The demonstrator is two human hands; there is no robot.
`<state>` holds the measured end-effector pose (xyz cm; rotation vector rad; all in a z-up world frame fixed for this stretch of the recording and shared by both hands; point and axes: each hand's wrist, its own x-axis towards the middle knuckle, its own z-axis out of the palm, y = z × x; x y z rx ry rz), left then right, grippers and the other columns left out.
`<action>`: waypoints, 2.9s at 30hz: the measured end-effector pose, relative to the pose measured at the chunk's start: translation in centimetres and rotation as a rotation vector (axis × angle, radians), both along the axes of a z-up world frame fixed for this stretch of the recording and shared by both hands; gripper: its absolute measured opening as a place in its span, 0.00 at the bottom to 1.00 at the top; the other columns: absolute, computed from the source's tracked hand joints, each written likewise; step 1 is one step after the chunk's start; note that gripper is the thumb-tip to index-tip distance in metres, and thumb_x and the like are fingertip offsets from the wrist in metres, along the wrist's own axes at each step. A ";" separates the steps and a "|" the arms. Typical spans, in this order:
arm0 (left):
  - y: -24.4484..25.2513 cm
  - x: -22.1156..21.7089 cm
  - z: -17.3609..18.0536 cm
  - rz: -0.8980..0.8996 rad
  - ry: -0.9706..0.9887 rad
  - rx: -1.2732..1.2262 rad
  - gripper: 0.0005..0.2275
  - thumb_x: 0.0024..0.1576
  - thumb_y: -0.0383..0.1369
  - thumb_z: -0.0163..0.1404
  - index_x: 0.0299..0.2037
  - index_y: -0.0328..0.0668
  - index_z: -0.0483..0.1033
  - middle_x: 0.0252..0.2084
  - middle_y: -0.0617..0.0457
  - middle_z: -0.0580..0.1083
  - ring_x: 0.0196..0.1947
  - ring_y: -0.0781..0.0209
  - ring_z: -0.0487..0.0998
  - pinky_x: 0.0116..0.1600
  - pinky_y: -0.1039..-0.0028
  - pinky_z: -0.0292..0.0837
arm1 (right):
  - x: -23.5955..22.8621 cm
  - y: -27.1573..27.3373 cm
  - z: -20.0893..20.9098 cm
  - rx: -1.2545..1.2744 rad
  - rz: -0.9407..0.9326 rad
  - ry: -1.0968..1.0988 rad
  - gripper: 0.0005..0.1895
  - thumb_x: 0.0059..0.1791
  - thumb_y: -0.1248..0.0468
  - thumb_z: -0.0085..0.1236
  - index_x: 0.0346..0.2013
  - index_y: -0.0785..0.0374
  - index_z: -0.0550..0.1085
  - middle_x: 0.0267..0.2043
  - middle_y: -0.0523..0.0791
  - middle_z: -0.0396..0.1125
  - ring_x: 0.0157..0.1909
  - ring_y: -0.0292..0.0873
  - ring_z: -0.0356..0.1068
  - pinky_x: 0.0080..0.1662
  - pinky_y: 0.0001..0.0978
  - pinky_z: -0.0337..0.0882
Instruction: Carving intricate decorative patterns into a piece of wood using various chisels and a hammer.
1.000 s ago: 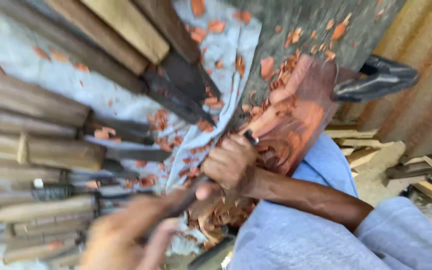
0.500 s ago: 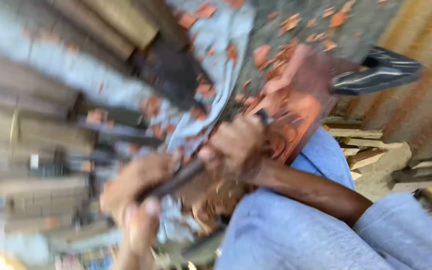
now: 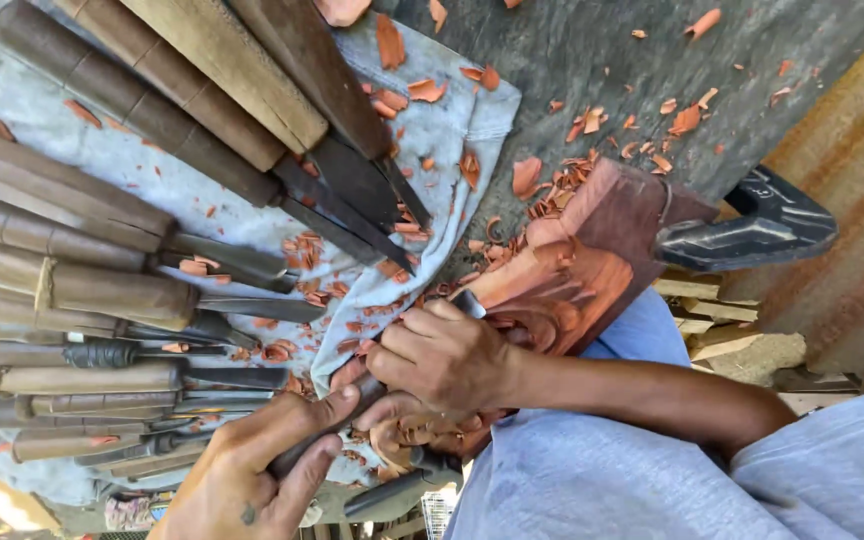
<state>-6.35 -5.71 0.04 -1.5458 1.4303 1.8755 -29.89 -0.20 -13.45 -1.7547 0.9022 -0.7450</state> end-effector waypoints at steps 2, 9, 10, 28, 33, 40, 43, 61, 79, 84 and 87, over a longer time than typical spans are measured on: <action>0.1 1.1 -0.5 -0.089 -0.100 0.117 0.19 0.58 0.28 0.58 0.61 0.47 0.82 0.43 0.52 0.80 0.40 0.58 0.83 0.44 0.73 0.80 | 0.7 0.0 0.1 -0.047 -0.051 0.059 0.32 0.51 0.34 0.57 0.43 0.62 0.74 0.33 0.41 0.61 0.36 0.42 0.64 0.39 0.36 0.61; -1.1 1.4 -3.1 -0.192 0.168 -0.251 0.21 0.52 0.25 0.56 0.59 0.42 0.78 0.57 0.41 0.79 0.44 0.48 0.84 0.42 0.72 0.81 | 1.9 0.7 -0.5 -0.008 -0.109 0.169 0.30 0.51 0.32 0.44 0.32 0.55 0.72 0.28 0.41 0.59 0.30 0.42 0.61 0.36 0.38 0.58; -1.0 1.7 -4.3 -0.269 0.242 -0.291 0.21 0.51 0.25 0.57 0.58 0.42 0.78 0.53 0.44 0.79 0.40 0.52 0.85 0.40 0.71 0.80 | 1.7 0.1 -1.3 -0.057 -0.161 0.178 0.32 0.53 0.31 0.40 0.32 0.55 0.72 0.28 0.40 0.59 0.30 0.42 0.61 0.36 0.37 0.58; -2.0 -1.9 -2.3 -0.135 0.124 -0.251 0.18 0.48 0.24 0.57 0.50 0.45 0.79 0.42 0.42 0.80 0.41 0.48 0.85 0.46 0.67 0.79 | 2.0 1.6 -0.2 0.006 -0.386 0.169 0.26 0.58 0.43 0.40 0.21 0.51 0.67 0.22 0.40 0.53 0.25 0.42 0.57 0.34 0.40 0.57; -1.8 4.8 -1.2 -0.139 0.030 0.002 0.18 0.56 0.31 0.57 0.58 0.49 0.82 0.36 0.48 0.82 0.35 0.58 0.84 0.42 0.72 0.80 | 2.1 1.8 0.5 -0.047 -0.412 0.236 0.28 0.60 0.41 0.37 0.23 0.52 0.67 0.25 0.40 0.55 0.28 0.43 0.59 0.37 0.40 0.58; 0.3 1.4 0.0 0.290 0.333 -0.413 0.20 0.60 0.48 0.51 0.52 0.40 0.80 0.49 0.41 0.80 0.54 0.46 0.83 0.62 0.59 0.75 | 2.0 2.0 0.5 -0.006 -0.443 0.207 0.28 0.61 0.44 0.35 0.24 0.54 0.67 0.24 0.41 0.56 0.28 0.45 0.59 0.36 0.42 0.57; 0.9 1.9 -0.1 0.562 0.395 -0.323 0.22 0.61 0.49 0.52 0.48 0.33 0.79 0.47 0.36 0.79 0.56 0.39 0.82 0.67 0.50 0.74 | 1.3 1.8 0.1 -0.009 -0.493 0.230 0.27 0.61 0.46 0.35 0.23 0.54 0.67 0.24 0.42 0.56 0.28 0.46 0.58 0.37 0.43 0.57; 1.7 -3.7 -0.9 0.506 0.074 -0.536 0.20 0.56 0.45 0.50 0.43 0.31 0.79 0.47 0.38 0.79 0.50 0.45 0.83 0.59 0.59 0.78 | 0.7 1.1 1.1 0.054 -0.452 0.265 0.21 0.57 0.56 0.45 0.20 0.55 0.66 0.24 0.43 0.55 0.28 0.46 0.57 0.38 0.45 0.55; -1.4 -0.2 -0.5 -0.254 0.064 -0.068 0.23 0.55 0.30 0.57 0.63 0.54 0.76 0.32 0.50 0.76 0.26 0.49 0.79 0.32 0.64 0.75 | -0.3 0.8 -0.3 -0.101 -0.105 0.106 0.29 0.52 0.34 0.53 0.42 0.58 0.74 0.32 0.40 0.61 0.34 0.41 0.63 0.39 0.36 0.60; -1.9 -1.1 -1.5 -0.253 0.174 -0.193 0.20 0.52 0.28 0.57 0.57 0.48 0.77 0.34 0.47 0.77 0.26 0.44 0.81 0.28 0.61 0.76 | -0.5 0.5 -1.1 -0.107 -0.143 0.133 0.34 0.47 0.28 0.49 0.34 0.57 0.73 0.25 0.40 0.58 0.26 0.40 0.59 0.31 0.37 0.55; -0.8 -0.4 -1.1 -0.277 0.133 -0.350 0.21 0.53 0.30 0.58 0.59 0.50 0.77 0.48 0.38 0.79 0.28 0.47 0.83 0.27 0.67 0.76 | -0.5 1.2 -0.8 -0.082 -0.088 0.135 0.30 0.54 0.33 0.49 0.42 0.57 0.74 0.32 0.39 0.61 0.33 0.41 0.62 0.39 0.36 0.58</action>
